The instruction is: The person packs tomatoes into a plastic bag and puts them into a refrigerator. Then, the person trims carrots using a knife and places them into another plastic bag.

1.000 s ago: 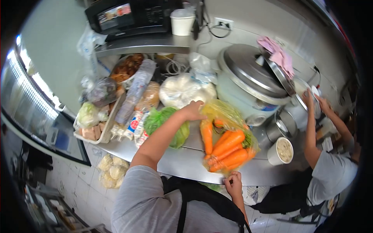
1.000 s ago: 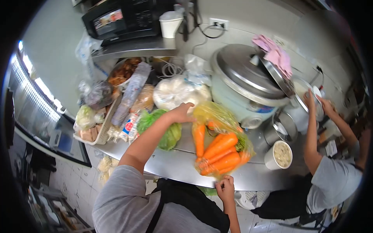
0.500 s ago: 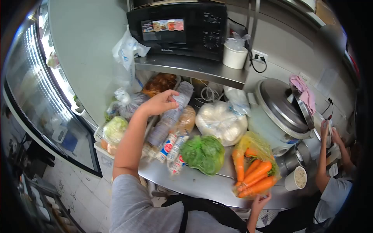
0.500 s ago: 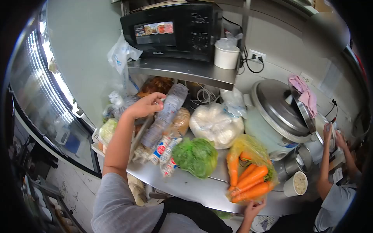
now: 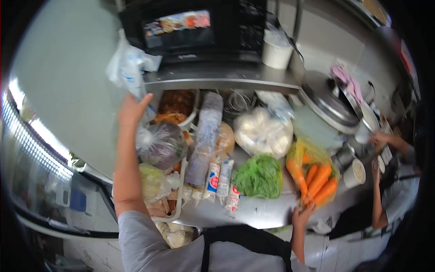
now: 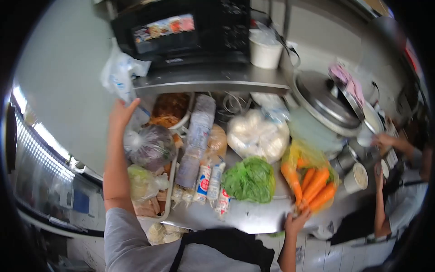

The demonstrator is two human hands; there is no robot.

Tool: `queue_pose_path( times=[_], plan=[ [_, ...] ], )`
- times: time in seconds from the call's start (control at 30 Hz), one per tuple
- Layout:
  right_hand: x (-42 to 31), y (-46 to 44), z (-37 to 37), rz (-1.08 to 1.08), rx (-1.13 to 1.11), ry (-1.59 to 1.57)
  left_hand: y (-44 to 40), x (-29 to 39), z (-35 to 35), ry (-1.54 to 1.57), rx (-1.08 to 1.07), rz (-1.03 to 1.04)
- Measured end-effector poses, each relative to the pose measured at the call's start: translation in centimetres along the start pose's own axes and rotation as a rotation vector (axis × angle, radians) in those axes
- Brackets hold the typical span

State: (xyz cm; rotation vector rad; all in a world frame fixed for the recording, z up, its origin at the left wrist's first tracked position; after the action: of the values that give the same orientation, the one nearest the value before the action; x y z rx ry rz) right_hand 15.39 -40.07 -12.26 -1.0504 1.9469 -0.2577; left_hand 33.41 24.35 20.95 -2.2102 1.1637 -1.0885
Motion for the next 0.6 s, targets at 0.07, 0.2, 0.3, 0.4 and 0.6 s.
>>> queue_pose_path(
  times=[0.07,0.2,0.3,0.4,0.6],
  plan=[
    [-0.5,0.5,-0.1,-0.012,0.01,0.056,-0.5,-1.0,2.4,0.065,0.061,0.176],
    [-1.8,0.8,-0.6,-0.058,0.049,0.297,-3.5,-3.8,5.2,0.367,-0.007,0.2],
    [-1.7,0.5,-0.9,-0.039,0.068,0.299,-4.8,-5.4,3.9,0.954,0.048,-0.278],
    [-1.8,0.6,-1.1,-0.026,0.049,0.28,-5.0,-3.9,1.5,1.081,0.003,-0.275],
    [-1.4,0.6,-1.3,-0.019,0.049,0.221,1.0,2.3,-4.2,0.896,0.198,-0.15]
  ],
)
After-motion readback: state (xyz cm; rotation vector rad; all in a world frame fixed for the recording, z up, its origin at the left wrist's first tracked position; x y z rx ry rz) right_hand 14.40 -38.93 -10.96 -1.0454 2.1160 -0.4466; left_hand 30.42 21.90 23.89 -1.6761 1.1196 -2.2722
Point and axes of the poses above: each hand's wrist, its own y-axis away from the middle knuckle, its own z-axis out of the palm, x = y × z, the point moved 7 cm from there along -y, towards the middle knuckle, and after that the axes turned 14 degrees about x, right-handed, at the moved point
